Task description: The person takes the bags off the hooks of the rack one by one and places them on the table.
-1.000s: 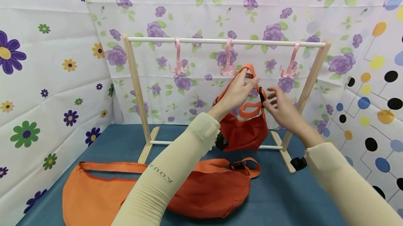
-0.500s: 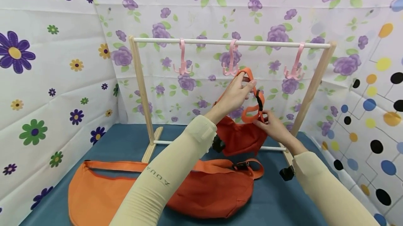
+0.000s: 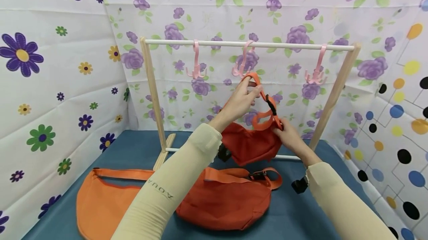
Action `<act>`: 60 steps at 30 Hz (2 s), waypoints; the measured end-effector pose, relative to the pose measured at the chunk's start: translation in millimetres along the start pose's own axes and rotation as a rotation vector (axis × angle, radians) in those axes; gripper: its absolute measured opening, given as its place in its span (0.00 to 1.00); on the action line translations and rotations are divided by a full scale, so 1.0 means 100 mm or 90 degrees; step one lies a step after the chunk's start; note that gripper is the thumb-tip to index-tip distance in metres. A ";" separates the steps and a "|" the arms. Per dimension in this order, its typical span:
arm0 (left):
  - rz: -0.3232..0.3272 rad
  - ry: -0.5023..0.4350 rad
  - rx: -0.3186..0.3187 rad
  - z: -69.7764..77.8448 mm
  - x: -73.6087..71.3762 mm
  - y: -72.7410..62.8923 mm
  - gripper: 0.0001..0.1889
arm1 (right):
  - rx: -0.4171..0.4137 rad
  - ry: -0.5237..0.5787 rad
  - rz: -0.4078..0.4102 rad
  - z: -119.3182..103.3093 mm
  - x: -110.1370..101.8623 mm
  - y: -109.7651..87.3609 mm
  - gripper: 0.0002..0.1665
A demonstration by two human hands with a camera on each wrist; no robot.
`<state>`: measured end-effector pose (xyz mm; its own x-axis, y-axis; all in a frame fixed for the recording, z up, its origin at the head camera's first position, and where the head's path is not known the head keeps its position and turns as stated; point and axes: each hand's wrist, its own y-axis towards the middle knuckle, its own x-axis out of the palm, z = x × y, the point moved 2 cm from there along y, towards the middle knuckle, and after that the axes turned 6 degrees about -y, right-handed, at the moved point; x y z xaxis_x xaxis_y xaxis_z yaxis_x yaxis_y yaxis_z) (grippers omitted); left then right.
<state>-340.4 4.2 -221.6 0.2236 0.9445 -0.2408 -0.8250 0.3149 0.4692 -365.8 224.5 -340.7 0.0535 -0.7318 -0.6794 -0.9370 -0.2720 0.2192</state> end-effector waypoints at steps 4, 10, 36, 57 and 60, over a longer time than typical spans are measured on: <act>0.023 0.005 -0.027 -0.12 -0.19 -0.05 0.31 | 0.001 0.048 0.008 -0.08 -0.12 -0.02 0.29; 0.048 -0.018 -0.076 -0.35 -0.43 -0.15 0.32 | -0.006 0.110 0.024 -0.22 -0.28 -0.04 0.31; 0.039 0.140 -0.125 -1.33 -0.95 -0.72 0.12 | -0.088 0.373 -0.006 -0.79 -0.67 -0.15 0.20; 0.027 -0.171 -0.222 -1.33 -0.67 -0.76 0.22 | -0.043 0.479 0.020 -0.52 -0.97 -0.27 0.23; 0.028 -0.185 -0.208 -1.29 -0.64 -0.79 0.22 | -0.027 0.465 0.025 -0.38 -1.01 -0.30 0.20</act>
<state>-356.3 -92.7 -352.6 0.2834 0.9580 0.0448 -0.9473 0.2723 0.1689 -329.8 283.1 -252.3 0.2509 -0.9674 -0.0339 -0.9294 -0.2505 0.2712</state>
